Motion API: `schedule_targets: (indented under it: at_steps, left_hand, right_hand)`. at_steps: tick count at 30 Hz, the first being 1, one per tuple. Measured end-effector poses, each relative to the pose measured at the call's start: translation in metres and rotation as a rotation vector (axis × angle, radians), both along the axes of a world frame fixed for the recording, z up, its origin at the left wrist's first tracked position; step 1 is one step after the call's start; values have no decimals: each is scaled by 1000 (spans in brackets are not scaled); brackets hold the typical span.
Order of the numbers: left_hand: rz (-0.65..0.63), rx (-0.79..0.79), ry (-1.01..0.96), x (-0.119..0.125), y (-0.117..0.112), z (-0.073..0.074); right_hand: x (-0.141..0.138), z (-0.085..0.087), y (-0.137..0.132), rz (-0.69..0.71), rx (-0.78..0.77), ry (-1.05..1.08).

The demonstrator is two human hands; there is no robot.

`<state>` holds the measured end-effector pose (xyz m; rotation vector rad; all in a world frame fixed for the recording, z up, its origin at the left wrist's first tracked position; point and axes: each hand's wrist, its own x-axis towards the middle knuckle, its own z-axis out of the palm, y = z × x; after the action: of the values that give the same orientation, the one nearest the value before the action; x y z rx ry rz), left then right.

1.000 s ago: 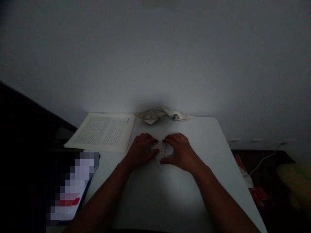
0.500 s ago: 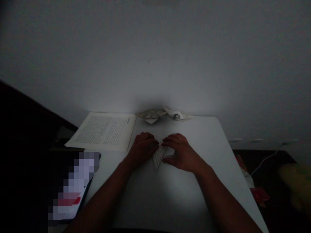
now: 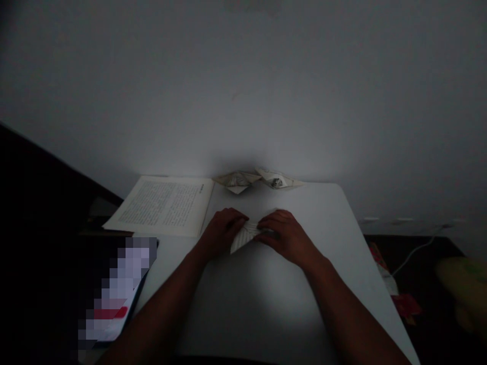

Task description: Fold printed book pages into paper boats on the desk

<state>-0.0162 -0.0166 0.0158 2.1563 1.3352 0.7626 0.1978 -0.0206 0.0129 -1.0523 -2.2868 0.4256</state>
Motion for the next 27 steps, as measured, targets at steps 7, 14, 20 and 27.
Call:
schedule_targets:
  at_steps: [7, 14, 20, 27]
  left_hand:
    - [128, -178, -335, 4, 0, 0]
    - [184, -331, -706, 14, 1, -4]
    - [167, -481, -886, 18, 0, 4]
    - [205, -527, -918, 21, 0, 9]
  right_hand:
    - [-4, 2, -6, 1, -19, 50]
    - [-10, -1, -6, 68, 61, 96]
    - [-10, 3, -7, 59, 154, 130]
    - [-13, 4, -7, -54, 194, 122]
